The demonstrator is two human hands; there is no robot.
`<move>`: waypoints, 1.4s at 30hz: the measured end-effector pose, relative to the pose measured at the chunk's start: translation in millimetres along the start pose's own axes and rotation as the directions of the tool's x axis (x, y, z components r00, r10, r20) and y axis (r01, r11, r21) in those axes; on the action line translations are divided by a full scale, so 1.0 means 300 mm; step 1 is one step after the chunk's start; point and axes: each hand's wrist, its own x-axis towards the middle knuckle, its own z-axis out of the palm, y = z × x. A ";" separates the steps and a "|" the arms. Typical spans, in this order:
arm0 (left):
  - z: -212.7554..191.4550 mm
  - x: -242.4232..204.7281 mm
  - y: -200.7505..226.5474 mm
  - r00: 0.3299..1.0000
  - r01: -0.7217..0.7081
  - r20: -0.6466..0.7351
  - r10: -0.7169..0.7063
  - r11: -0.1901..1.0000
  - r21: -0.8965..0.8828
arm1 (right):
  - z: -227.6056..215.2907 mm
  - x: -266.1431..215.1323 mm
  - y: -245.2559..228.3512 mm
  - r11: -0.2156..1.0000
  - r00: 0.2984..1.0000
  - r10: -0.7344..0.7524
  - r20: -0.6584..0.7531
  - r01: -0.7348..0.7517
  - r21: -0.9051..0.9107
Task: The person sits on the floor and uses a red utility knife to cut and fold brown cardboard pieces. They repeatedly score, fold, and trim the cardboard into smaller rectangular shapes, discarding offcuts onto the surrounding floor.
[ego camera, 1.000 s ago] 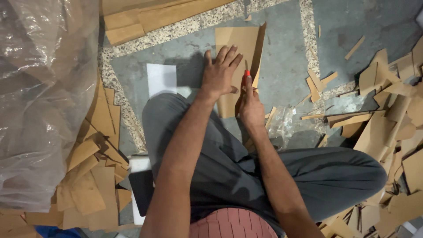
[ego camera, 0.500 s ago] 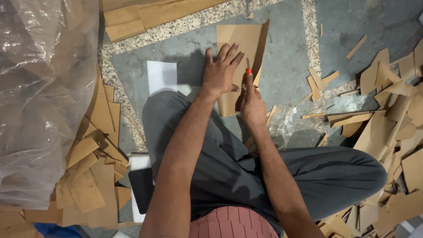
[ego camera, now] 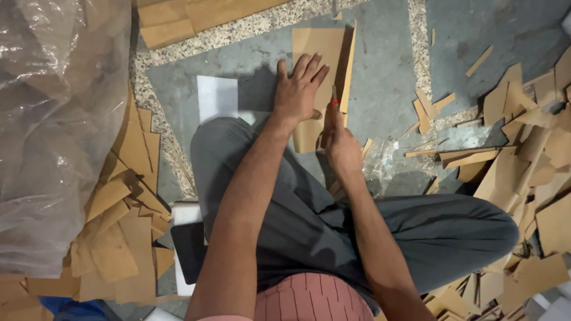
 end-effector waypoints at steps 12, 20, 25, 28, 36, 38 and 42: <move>-0.007 -0.006 0.006 0.999 -0.016 -0.044 0.017 0.999 0.031 | 0.032 -0.075 0.039 0.996 0.999 0.042 0.026 -0.040 -0.077; 0.004 0.064 0.089 0.991 0.017 0.120 -0.067 0.926 0.376 | 0.034 -0.103 0.028 0.998 1.000 0.024 0.004 -0.024 -0.060; 0.014 0.128 0.146 0.979 0.039 0.160 -0.123 0.895 0.444 | 0.007 -0.144 0.007 0.999 0.999 -0.038 -0.004 0.038 -0.021; 0.012 0.162 0.157 0.963 0.016 0.224 -0.149 0.862 0.507 | -0.002 -0.183 -0.004 0.999 0.999 -0.031 -0.009 0.031 -0.011; 0.063 0.167 0.121 0.992 0.119 -0.024 -0.121 0.877 0.465 | -0.016 -0.215 0.011 0.995 0.990 0.069 0.120 -0.060 -0.084; 0.046 0.153 0.108 0.995 0.103 -0.055 -0.088 0.887 0.449 | -0.027 -0.257 0.028 0.998 0.997 0.056 0.050 -0.057 0.014; -0.015 0.051 0.076 0.999 0.016 0.038 -0.029 0.956 0.294 | -0.046 -0.253 0.110 0.986 0.939 -0.046 -0.342 0.097 0.134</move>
